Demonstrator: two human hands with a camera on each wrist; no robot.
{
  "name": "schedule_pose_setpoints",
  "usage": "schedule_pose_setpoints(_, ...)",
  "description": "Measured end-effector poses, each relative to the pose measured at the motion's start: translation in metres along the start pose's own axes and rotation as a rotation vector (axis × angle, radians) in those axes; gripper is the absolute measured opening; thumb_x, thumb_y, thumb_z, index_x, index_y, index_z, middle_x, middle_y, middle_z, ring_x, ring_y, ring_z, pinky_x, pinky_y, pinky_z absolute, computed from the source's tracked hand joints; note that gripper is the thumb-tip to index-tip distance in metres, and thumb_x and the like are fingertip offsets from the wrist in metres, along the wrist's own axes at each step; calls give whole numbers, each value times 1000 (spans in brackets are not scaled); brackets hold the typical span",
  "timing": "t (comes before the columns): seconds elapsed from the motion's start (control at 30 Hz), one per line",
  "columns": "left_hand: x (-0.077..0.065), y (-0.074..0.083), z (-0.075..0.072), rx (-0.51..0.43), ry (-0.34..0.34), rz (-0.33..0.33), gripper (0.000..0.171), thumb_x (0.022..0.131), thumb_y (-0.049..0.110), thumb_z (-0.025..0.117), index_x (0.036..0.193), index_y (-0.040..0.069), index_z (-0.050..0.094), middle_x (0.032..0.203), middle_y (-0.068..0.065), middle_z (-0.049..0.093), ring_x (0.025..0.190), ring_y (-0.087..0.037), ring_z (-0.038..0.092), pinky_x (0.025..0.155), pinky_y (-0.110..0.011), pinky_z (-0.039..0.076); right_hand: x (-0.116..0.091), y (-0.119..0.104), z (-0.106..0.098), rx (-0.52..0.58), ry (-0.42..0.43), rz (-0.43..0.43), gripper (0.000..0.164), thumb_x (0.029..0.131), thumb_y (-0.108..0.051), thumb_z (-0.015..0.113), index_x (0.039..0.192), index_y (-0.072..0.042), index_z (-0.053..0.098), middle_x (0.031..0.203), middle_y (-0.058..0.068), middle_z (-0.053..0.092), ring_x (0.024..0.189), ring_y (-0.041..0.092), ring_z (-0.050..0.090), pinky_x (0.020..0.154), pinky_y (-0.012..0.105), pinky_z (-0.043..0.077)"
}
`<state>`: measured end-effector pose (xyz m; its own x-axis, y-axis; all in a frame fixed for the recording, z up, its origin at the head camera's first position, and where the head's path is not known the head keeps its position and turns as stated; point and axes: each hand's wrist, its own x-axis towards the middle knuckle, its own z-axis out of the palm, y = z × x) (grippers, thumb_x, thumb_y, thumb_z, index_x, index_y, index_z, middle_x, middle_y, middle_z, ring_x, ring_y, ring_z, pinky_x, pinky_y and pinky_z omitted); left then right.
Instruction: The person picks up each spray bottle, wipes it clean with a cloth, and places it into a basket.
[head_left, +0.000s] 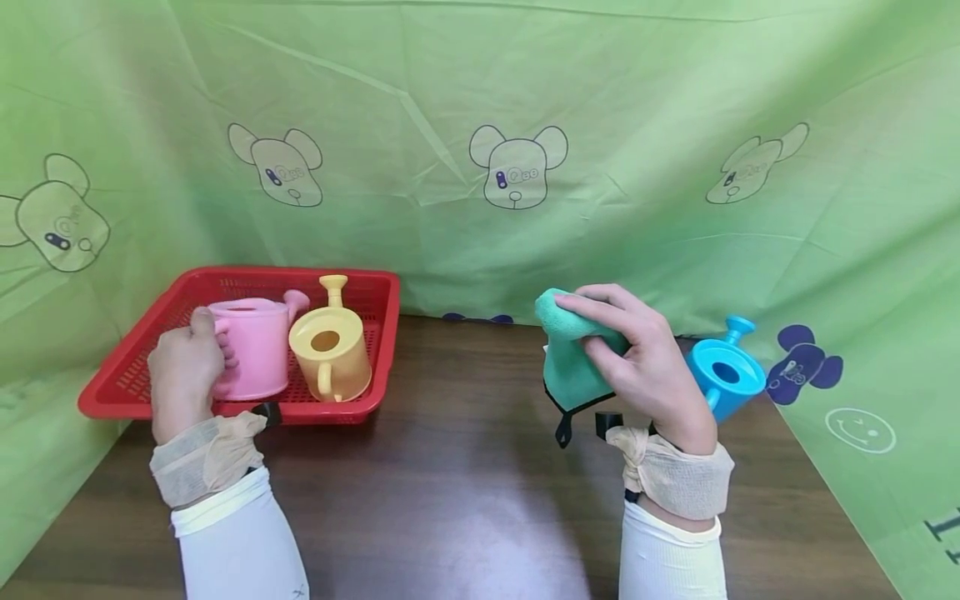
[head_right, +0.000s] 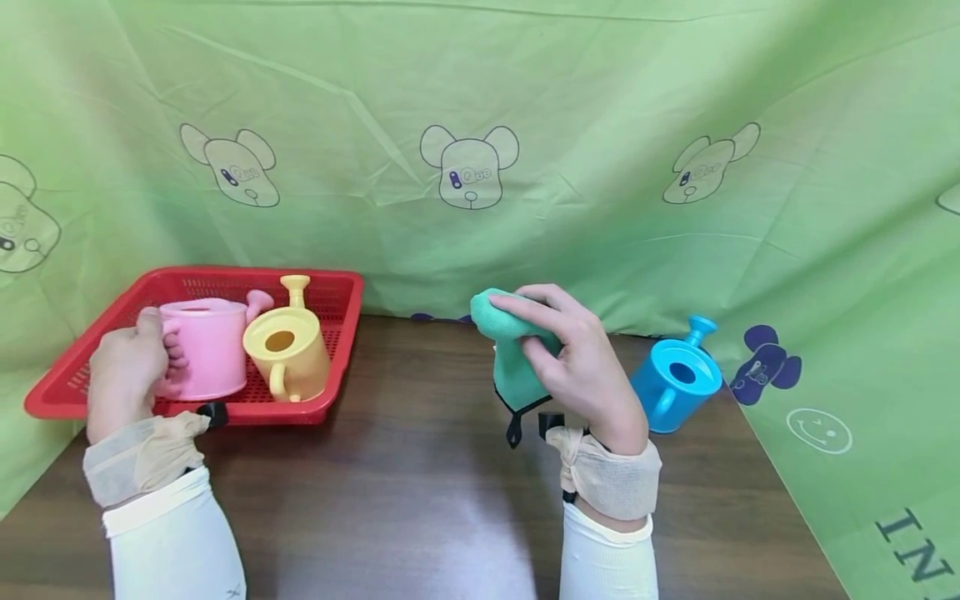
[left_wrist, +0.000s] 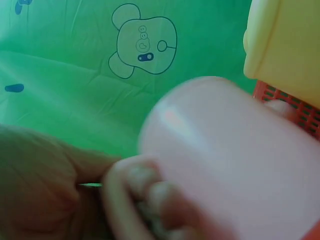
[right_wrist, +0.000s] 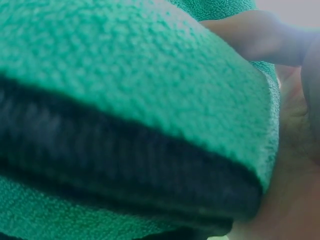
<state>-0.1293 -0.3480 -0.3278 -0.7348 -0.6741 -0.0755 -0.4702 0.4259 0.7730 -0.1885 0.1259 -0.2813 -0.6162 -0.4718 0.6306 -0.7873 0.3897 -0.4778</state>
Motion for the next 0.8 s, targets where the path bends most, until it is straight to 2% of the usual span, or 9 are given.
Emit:
schedule_pose_setpoints(0.1, -3, -1, -1, 37, -77, 17, 75, 94, 60, 16, 106, 1, 60, 65, 4, 62, 60, -13, 61, 53, -33, 50, 1, -9, 0, -4, 3, -3, 53, 84, 7, 54, 127, -23, 64, 122, -7, 58, 107, 10, 54, 79, 24, 43)
schedule_pose_setpoints(0.3, -2, -6, -7, 57, -136, 87, 78, 94, 61, 18, 111, -3, 60, 72, -2, 69, 62, -13, 65, 55, -31, 51, 6, -29, -1, 4, 18, -19, 47, 82, 12, 54, 122, -10, 66, 119, 2, 60, 105, 12, 55, 81, 23, 43)
schedule_pose_setpoints(0.47, 3, -12, -10, -14, -247, 144, 77, 96, 59, 23, 119, -8, 55, 79, -1, 70, 69, -12, 67, 60, -31, 52, 8, -32, -1, 6, 23, -29, 46, 80, 14, 54, 120, -5, 66, 116, 5, 61, 105, 14, 55, 82, 23, 43)
schedule_pose_setpoints(0.57, 3, -15, -12, -26, -311, 177, 76, 97, 57, 26, 123, -10, 52, 84, -1, 70, 72, -12, 66, 60, -32, 52, 8, -32, -1, 8, 17, -27, 46, 80, 14, 54, 120, -6, 66, 116, 5, 61, 106, 14, 55, 83, 23, 43)
schedule_pose_setpoints(0.63, 1, -15, -13, 4, -325, 186, 76, 96, 57, 28, 122, -9, 53, 86, -3, 70, 75, -14, 65, 61, -32, 50, 7, -31, 0, 12, 13, -21, 46, 80, 14, 54, 120, -6, 66, 117, 4, 61, 106, 13, 55, 83, 23, 43)
schedule_pose_setpoints(0.73, -4, -14, -16, 80, -314, 183, 74, 94, 60, 31, 109, -7, 58, 88, -6, 69, 79, -18, 63, 63, -32, 49, 6, -31, 0, 14, 10, -22, 46, 81, 13, 53, 120, -6, 66, 117, 4, 61, 106, 13, 55, 82, 23, 43)
schedule_pose_setpoints(0.8, -8, -13, -19, 130, -287, 167, 69, 94, 60, 32, 99, -4, 60, 82, -7, 67, 77, -21, 60, 62, -32, 48, 6, -31, 1, 16, 10, -24, 46, 81, 13, 53, 120, -7, 66, 117, 4, 61, 106, 13, 55, 82, 23, 43)
